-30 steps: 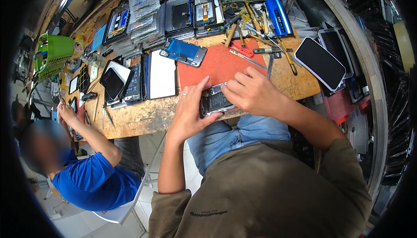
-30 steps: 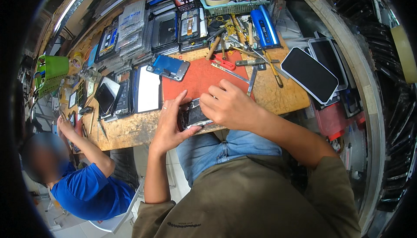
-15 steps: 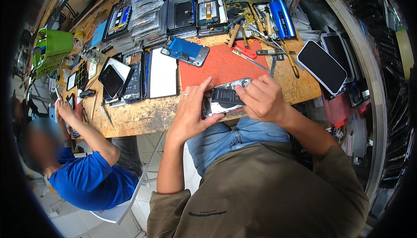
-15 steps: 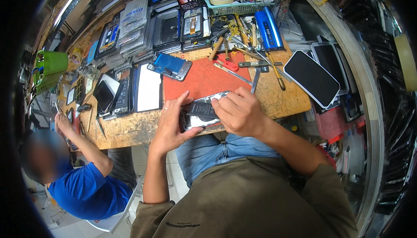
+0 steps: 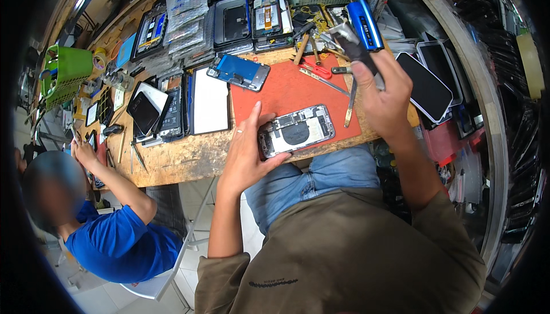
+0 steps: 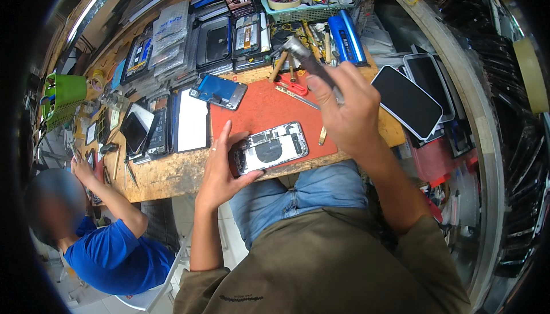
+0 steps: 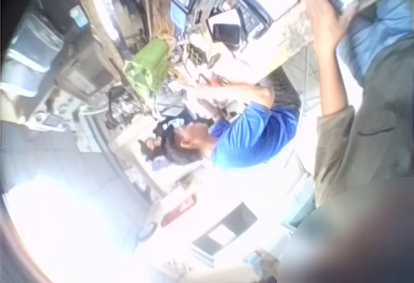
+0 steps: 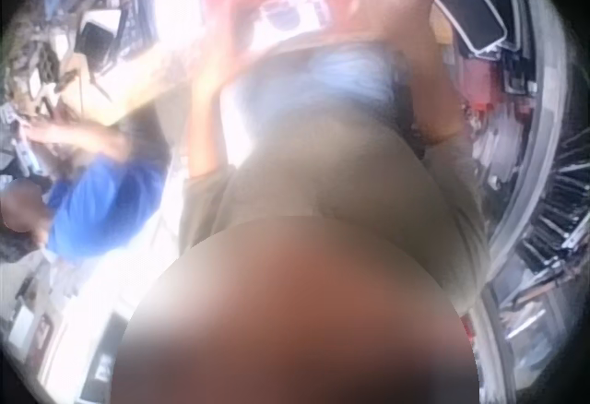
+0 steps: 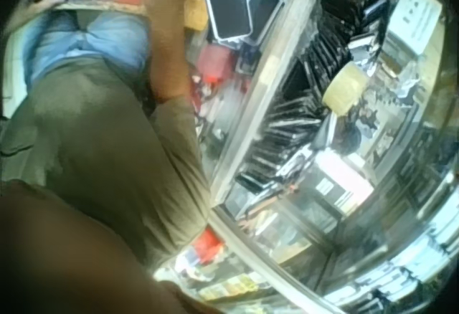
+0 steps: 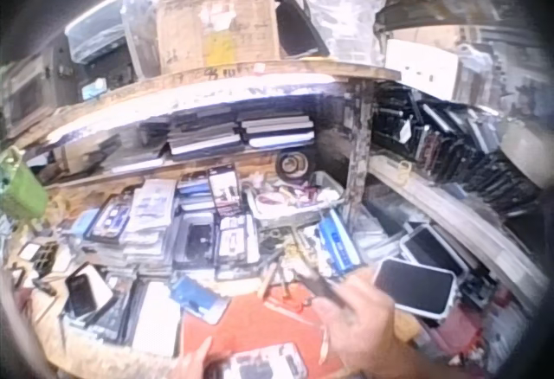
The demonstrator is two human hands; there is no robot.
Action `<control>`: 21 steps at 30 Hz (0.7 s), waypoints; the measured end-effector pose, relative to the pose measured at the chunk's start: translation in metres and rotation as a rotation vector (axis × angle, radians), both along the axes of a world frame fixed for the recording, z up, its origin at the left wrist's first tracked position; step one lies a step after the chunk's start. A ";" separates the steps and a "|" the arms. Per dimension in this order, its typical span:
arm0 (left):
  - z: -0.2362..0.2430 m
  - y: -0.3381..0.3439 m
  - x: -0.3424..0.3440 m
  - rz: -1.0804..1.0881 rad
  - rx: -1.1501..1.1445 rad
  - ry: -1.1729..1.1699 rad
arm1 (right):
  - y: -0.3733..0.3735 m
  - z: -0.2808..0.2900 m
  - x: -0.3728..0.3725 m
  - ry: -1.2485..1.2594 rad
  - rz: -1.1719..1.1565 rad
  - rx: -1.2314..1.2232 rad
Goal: The person removes a battery from a disassembled smartphone, retrieves a new battery from a shelf, and applies adhesive tape to the new battery. They handle the phone chassis and battery while working at a cluttered repair bench.
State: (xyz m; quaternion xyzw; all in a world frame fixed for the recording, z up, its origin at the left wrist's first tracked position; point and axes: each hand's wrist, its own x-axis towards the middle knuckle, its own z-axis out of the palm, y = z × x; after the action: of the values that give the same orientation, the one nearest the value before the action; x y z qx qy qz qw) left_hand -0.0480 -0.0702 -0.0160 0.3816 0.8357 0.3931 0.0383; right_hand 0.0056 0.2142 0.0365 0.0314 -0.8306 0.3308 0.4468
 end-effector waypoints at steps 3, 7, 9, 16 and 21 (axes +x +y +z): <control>-0.002 -0.008 0.011 0.041 -0.002 0.165 | 0.015 -0.006 0.015 -0.209 0.017 -0.360; -0.005 -0.024 0.031 0.175 -0.047 0.271 | 0.027 -0.023 0.044 -0.453 0.079 -0.697; -0.007 -0.026 0.040 0.232 -0.036 0.307 | 0.023 -0.032 0.055 -0.529 0.095 -0.837; -0.004 -0.006 0.045 0.214 -0.142 0.502 | 0.006 -0.035 0.065 -0.608 0.320 -1.157; 0.004 0.000 0.045 0.236 -0.200 0.442 | 0.000 -0.033 0.071 -0.664 0.393 -1.063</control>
State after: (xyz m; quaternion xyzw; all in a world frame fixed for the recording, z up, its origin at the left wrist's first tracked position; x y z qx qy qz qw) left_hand -0.0026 -0.0702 -0.0123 0.3523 0.8972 0.2173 -0.1538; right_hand 0.0769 0.2144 0.0035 -0.1461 -0.6266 0.7638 0.0525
